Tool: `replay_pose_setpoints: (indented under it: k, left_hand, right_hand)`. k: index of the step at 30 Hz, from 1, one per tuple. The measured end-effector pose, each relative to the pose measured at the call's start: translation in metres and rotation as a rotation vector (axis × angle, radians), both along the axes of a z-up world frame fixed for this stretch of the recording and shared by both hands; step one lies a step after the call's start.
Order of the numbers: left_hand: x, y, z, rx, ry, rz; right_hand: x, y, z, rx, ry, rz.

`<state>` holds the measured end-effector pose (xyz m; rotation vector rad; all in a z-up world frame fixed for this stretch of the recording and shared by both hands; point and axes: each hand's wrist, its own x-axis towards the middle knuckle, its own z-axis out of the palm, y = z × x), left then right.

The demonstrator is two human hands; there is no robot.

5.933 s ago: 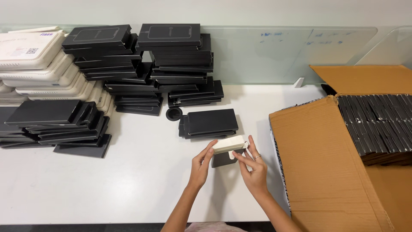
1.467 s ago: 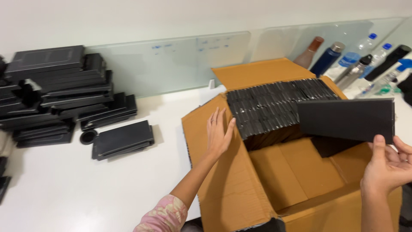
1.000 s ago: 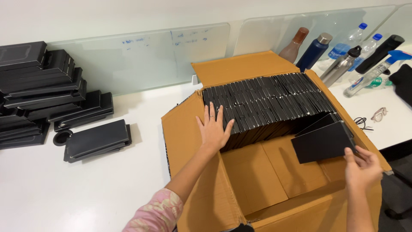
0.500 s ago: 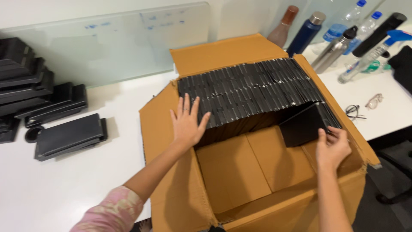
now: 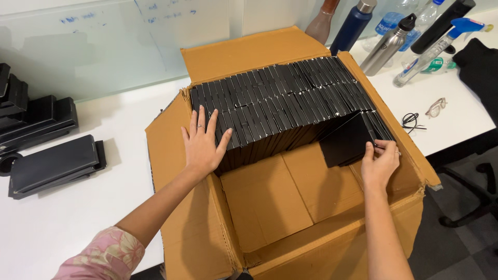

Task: The person removes small black boxes from a large cardboard box, places them on a desk, inserts a small white rectangular item into each box, and stacks the boxes into organized piles.

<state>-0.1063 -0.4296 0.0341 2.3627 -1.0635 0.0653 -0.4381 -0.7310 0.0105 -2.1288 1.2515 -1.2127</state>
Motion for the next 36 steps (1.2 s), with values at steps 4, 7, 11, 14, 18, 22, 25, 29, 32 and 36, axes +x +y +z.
replay_pose_setpoints:
  k: [4, 7, 11, 14, 18, 22, 25, 29, 32, 36]
  left_hand:
    - [0.000, -0.001, 0.002, 0.009, 0.005, 0.008]
    - [-0.001, 0.000, 0.002, 0.005, 0.010, 0.004]
    - [-0.001, -0.001, 0.003, 0.013, 0.010, 0.004]
    - [-0.001, 0.000, 0.003, 0.018, 0.016, 0.008]
    - [-0.001, -0.001, 0.003, 0.024, 0.009, 0.009]
    - [0.000, 0.000, 0.002, 0.027, 0.008, 0.005]
    - [0.000, -0.001, 0.001, 0.027, 0.007, 0.010]
    - [0.000, -0.001, 0.002, 0.031, 0.006, 0.010]
    - [0.000, -0.001, 0.001, 0.028, 0.001, 0.009]
    - [0.000, -0.001, 0.001, 0.025, -0.003, 0.011]
  right_hand:
    - [0.002, -0.001, 0.001, 0.006, -0.009, -0.018]
    - [0.000, 0.002, 0.006, 0.011, -0.027, -0.039]
    - [0.000, 0.006, 0.011, 0.083, -0.003, -0.102]
    - [0.000, 0.006, 0.011, 0.143, 0.044, -0.127]
    - [0.002, 0.000, 0.008, 0.256, 0.083, -0.153]
    - [-0.001, 0.000, 0.005, 0.222, 0.019, -0.121]
    - [-0.002, 0.001, 0.005, 0.158, 0.038, -0.111]
    - [-0.002, 0.001, 0.005, 0.066, 0.052, -0.093]
    - [-0.002, 0.000, 0.005, 0.048, 0.043, -0.080]
    - [-0.001, -0.001, 0.005, 0.084, 0.003, -0.075]
